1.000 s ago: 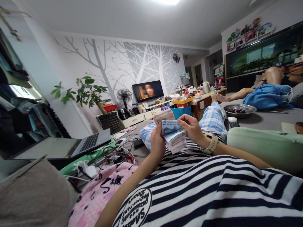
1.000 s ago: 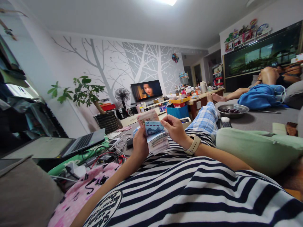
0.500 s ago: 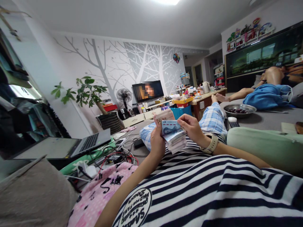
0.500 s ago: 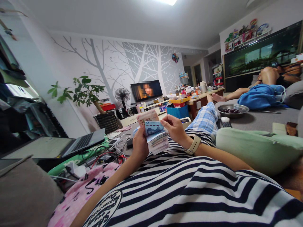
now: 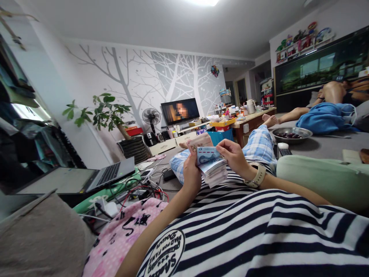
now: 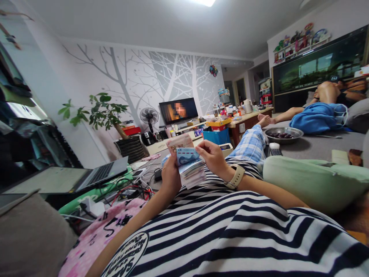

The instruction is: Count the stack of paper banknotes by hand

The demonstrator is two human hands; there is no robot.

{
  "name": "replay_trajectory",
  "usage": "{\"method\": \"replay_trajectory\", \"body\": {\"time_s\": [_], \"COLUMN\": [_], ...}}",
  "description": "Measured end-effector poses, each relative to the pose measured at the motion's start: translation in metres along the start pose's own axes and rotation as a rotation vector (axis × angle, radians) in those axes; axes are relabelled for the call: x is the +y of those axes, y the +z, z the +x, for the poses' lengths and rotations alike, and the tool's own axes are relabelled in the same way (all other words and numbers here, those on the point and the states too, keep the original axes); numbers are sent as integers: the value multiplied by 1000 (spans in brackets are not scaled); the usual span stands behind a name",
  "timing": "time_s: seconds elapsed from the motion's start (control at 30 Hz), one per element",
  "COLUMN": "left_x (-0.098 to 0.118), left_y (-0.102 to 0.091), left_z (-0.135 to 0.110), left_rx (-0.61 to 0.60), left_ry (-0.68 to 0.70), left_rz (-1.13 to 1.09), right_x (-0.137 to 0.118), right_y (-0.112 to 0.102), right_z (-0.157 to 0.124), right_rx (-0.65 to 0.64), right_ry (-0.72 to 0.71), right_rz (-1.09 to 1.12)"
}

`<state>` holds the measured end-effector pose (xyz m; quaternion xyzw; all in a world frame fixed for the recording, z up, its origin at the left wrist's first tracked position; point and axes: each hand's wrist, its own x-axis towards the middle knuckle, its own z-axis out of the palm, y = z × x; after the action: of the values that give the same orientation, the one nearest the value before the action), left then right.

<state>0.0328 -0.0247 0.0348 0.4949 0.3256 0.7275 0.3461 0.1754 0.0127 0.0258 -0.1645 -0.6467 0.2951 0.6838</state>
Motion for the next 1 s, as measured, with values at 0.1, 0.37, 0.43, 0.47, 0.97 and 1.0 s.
{"method": "replay_trajectory", "body": {"time_s": [0.1,0.37,0.43,0.47,0.97,1.0], "left_x": [-4,1,2,3,3,4], "left_y": [-2,1,1,2,-1,-1], "left_z": [2,0,-1,-2,-1,-1], "left_rx": [-10,3,20,26,-3,-2], "left_ry": [22,-8,-25,-25,81,68], "left_rz": [25,-4,-11,-9,86,77], "right_x": [1,-1,-2,-2,-3,-3], "right_y": [0,-1,0,0,1,1], "right_z": [0,-1,-1,-1,-2,-2], "right_rx": [-2,-14,-15,-16,-34,-34], "right_ry": [-4,4,0,0,1,1], "right_rz": [-5,-2,-4,-4,16,19]}}
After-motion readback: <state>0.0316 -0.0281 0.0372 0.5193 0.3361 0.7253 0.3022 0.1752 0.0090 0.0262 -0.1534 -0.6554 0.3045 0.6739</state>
